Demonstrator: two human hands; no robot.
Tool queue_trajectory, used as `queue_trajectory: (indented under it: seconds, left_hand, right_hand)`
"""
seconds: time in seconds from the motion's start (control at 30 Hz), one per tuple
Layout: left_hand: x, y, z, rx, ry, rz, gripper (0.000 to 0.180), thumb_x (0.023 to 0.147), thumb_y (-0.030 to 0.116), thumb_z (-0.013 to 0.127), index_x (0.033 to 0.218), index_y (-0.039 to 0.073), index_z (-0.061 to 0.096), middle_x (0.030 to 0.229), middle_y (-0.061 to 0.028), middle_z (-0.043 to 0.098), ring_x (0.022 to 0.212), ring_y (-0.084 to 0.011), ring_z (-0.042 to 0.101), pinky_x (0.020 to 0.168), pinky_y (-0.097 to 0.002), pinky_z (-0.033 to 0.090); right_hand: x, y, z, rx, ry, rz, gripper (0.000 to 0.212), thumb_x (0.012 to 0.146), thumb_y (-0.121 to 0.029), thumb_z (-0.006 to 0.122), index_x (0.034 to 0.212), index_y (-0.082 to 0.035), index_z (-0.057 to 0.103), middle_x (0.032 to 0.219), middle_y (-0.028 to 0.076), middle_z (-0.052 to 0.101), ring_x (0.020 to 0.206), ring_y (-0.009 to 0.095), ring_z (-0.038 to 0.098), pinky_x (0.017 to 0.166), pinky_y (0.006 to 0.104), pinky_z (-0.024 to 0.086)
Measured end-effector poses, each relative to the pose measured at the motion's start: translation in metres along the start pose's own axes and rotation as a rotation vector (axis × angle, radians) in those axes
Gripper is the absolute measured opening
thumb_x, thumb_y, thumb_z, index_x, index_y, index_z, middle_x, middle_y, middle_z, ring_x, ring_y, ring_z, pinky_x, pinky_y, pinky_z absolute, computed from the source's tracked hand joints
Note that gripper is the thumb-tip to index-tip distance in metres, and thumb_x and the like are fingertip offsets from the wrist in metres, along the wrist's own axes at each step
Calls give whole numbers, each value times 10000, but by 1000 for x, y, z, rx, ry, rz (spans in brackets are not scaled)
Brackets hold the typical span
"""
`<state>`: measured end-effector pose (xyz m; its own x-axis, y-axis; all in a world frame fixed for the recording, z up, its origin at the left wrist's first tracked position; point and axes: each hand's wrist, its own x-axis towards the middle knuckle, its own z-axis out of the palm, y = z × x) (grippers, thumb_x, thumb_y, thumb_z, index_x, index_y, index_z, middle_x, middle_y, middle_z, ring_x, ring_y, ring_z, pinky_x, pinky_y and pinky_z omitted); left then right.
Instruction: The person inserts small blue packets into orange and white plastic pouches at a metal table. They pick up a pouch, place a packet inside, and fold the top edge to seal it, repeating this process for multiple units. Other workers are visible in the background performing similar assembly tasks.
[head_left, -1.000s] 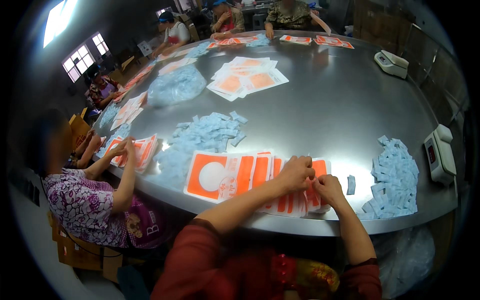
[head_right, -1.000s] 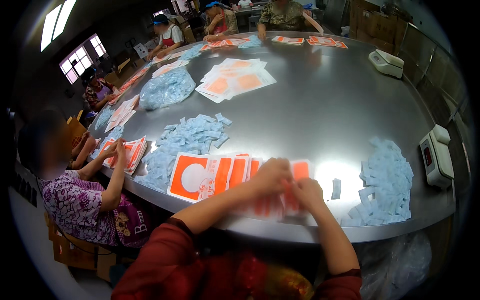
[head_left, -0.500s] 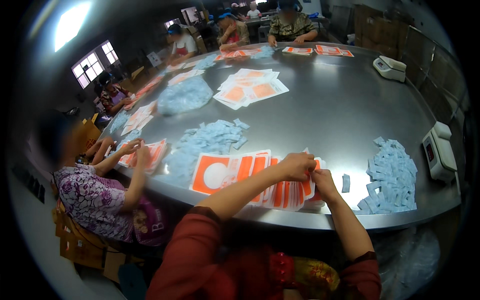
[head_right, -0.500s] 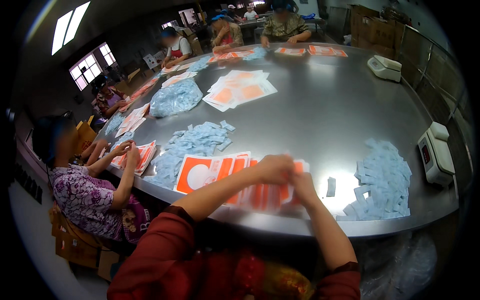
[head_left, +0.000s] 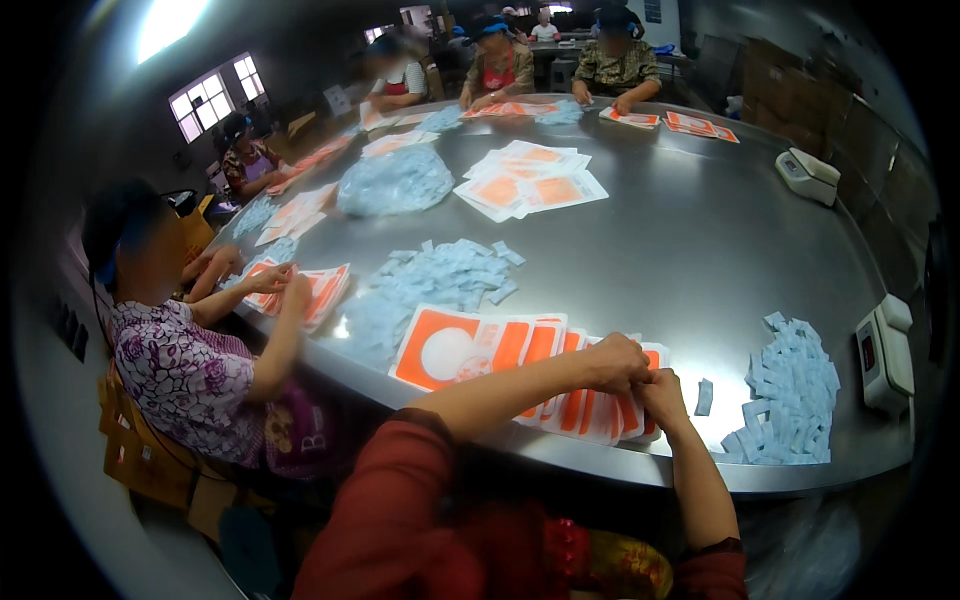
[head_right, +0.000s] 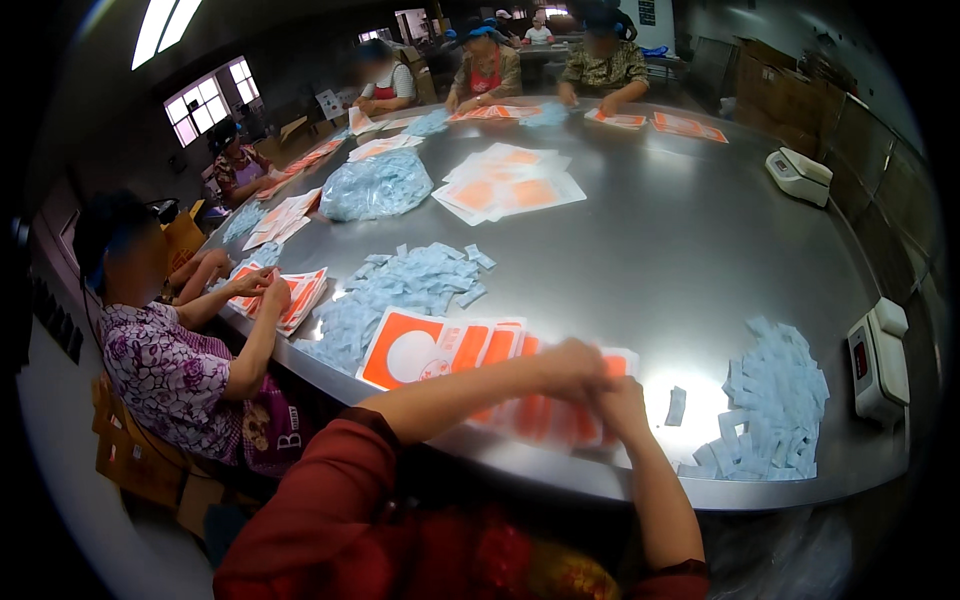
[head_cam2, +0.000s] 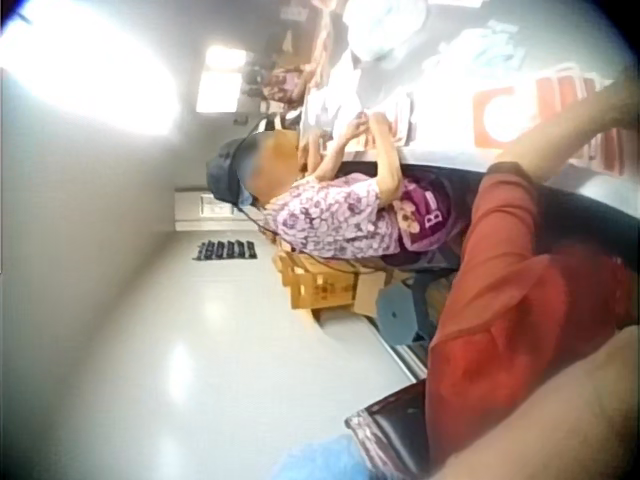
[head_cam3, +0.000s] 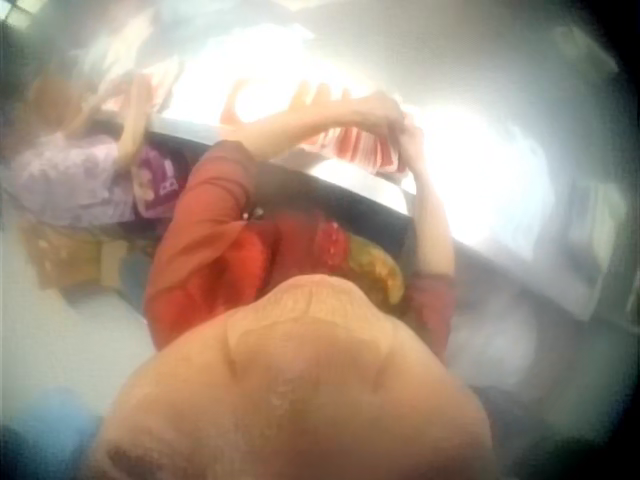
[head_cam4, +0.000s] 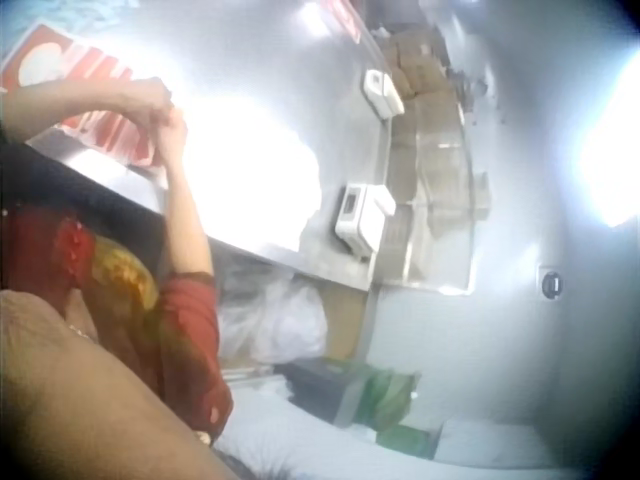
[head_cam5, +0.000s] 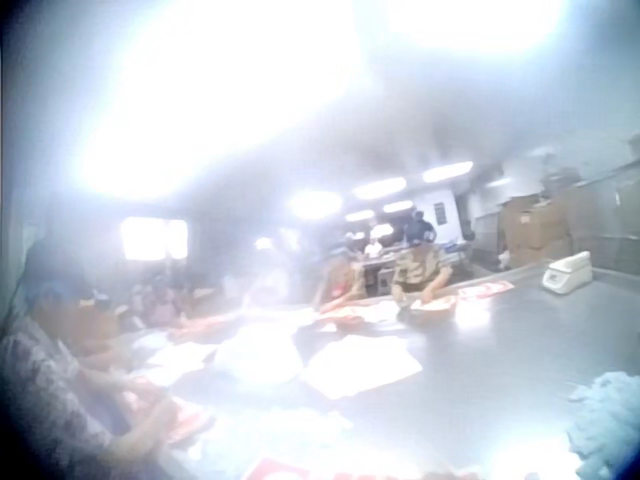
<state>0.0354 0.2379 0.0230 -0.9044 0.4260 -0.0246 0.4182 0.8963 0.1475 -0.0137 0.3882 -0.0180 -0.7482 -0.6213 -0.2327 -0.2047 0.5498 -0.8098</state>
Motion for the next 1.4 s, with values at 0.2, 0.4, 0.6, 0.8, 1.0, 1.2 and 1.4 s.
queue_trajectory:
  seconds: [0.2, 0.4, 0.6, 0.8, 1.0, 1.2, 1.4]
  left_hand:
    - [-19, -5, -1, 44, -9, 11, 77, 649, 121, 590, 673, 112, 663, 758, -51, 634, 792, -248, 605, 619, -381, 469]
    - [-25, -5, 18, -94, 366, 153, 142, 672, 89, 552, 741, 77, 675, 859, -87, 645, 872, -277, 595, 657, -400, 479]
    - [-12, 2, 0, -70, 77, -21, 159, 638, 120, 536, 715, 53, 659, 765, -117, 638, 803, -296, 605, 615, -422, 467]
    - [-24, -12, 0, -52, 157, 8, 185, 610, 236, 592, 556, 60, 618, 604, -84, 589, 695, -279, 569, 549, -415, 434]
    - [-29, -23, 34, -103, 489, 103, 314, 658, 353, 625, 535, 65, 621, 609, -48, 586, 706, -245, 533, 545, -397, 407]
    - [-18, -20, 43, -105, 434, 68, 338, 694, 384, 639, 557, 75, 645, 660, -30, 593, 792, -227, 526, 593, -381, 417]
    - [-26, -18, 35, -123, 464, 58, 344, 690, 406, 664, 590, 77, 657, 680, -39, 590, 815, -232, 520, 624, -372, 419]
  right_hand:
    - [17, 28, -6, -225, 256, -25, 166, 646, -128, 600, 647, 33, 641, 598, 185, 615, 523, 287, 609, 548, 385, 484]
    - [14, 23, -5, 14, 101, -29, 179, 716, -117, 589, 741, 55, 631, 625, 118, 628, 486, 175, 569, 438, 331, 449]
    - [11, 23, 3, 51, 175, -176, 165, 690, -105, 624, 752, 47, 635, 659, 111, 635, 550, 176, 578, 517, 321, 465]
    - [12, 17, -9, 127, 240, -6, 166, 582, -100, 623, 669, 42, 623, 568, 132, 583, 538, 211, 563, 521, 357, 428]
    - [7, 13, -29, 217, 32, 31, 175, 716, -159, 694, 743, 4, 638, 590, 58, 595, 463, 117, 559, 376, 236, 390]
    - [22, 47, -78, -525, 419, -83, 527, 771, -507, 637, 871, 10, 642, 739, 161, 656, 677, 268, 656, 554, 370, 493]
    - [31, 79, -56, -884, 319, -7, 501, 699, -484, 651, 890, -20, 639, 877, 183, 614, 784, 335, 626, 693, 417, 504]
